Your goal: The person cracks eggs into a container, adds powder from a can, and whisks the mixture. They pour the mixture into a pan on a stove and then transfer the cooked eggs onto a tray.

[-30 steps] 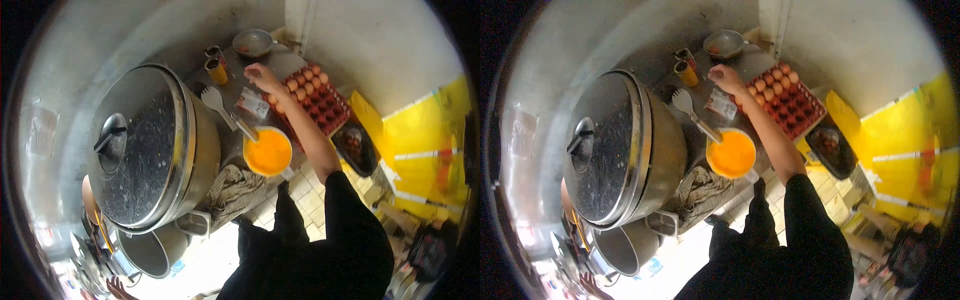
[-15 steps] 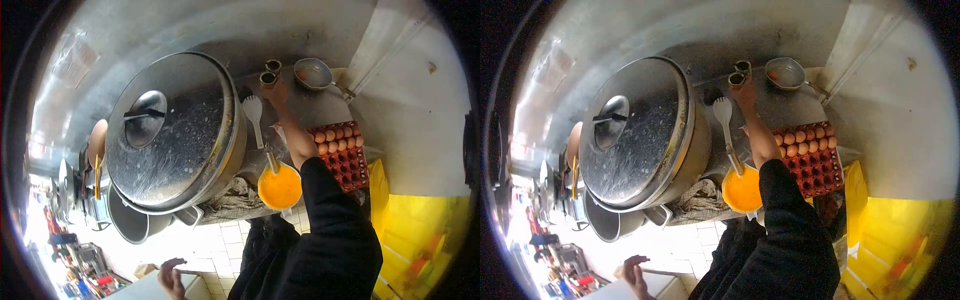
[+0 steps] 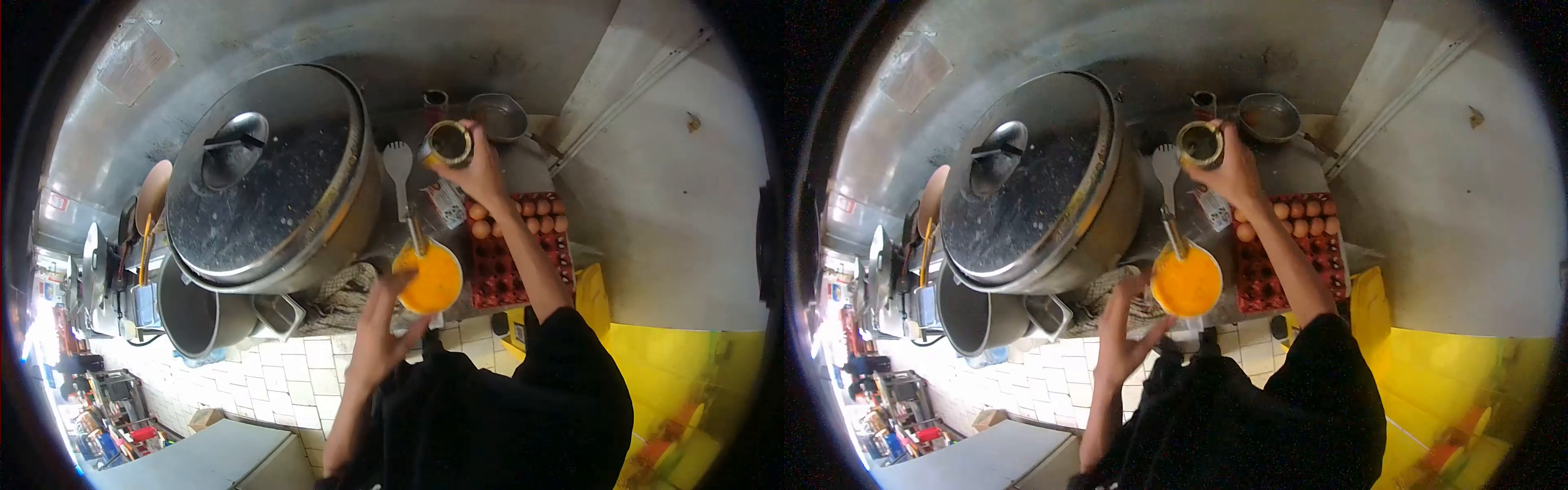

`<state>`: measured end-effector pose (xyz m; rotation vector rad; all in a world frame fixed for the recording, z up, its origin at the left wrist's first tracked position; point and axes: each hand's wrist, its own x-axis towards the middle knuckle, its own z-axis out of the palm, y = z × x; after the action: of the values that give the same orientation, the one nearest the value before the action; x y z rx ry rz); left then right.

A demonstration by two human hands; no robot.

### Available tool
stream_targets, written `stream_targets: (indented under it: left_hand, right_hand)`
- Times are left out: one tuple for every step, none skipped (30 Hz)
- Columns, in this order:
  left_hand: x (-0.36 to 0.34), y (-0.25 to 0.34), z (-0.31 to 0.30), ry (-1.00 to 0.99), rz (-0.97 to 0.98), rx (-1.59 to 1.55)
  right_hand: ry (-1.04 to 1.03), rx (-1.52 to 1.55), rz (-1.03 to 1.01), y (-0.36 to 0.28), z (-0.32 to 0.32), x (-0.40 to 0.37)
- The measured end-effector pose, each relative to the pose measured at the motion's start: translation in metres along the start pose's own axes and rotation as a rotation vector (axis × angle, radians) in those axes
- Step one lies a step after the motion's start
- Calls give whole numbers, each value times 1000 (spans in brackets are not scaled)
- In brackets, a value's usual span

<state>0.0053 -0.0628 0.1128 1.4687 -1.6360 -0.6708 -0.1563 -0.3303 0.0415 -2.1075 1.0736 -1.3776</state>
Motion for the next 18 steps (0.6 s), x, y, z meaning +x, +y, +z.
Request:
stream_targets:
  left_hand:
    - [16, -4, 16, 39, 59, 46]
    - [30, -1, 29, 92, 87, 92]
    - [39, -2, 42, 143, 140, 100]
    - [44, -1, 53, 176, 157, 104]
    - [44, -5, 63, 201, 171, 97]
    - [39, -9, 73, 223, 188, 92]
    - [29, -10, 78, 213, 187, 73]
    - [20, -13, 80, 203, 188, 57]
    - [10, -15, 81, 190, 189, 46]
    - [3, -15, 85, 218, 191, 10]
    - [-4, -16, 89, 249, 194, -24]
    - [-10, -16, 93, 282, 197, -60]
    - [-14, -17, 96, 308, 222, -27]
    - [-18, -20, 97, 296, 226, -7]
    - [-20, -24, 96, 285, 233, 12]
    - [-22, -24, 94, 279, 240, 31]
    - [-25, -23, 92, 266, 251, -11]
    - [-25, -20, 87, 267, 256, 17]
  right_hand:
    - [-48, 22, -37, -29, -21, -15]
    - [-96, 58, -29, -59, -39, -32]
    - [-132, 95, 11, -82, -53, -51]
    - [-168, 134, 57, -105, -66, -69]
    - [-226, 123, 101, -127, -81, -84]
    - [-215, 133, 65, -141, -90, -101]
    - [-215, 210, 87, -154, -95, -114]
    - [-212, 290, 108, -164, -100, -124]
    - [-165, 195, 17, -171, -107, -132]
    - [-115, 99, -75, -176, -113, -139]
    - [-104, 45, -127, -179, -116, -148]
    - [-90, -9, -179, -181, -119, -157]
    - [-111, -22, -194, -182, -122, -165]
    - [-133, -37, -209, -184, -124, -171]
    - [-153, 13, -224, -189, -126, -172]
    - [-158, 29, -249, -192, -129, -174]
    - [-166, 47, -277, -193, -133, -175]
    - [-176, 66, -310, -195, -134, -173]
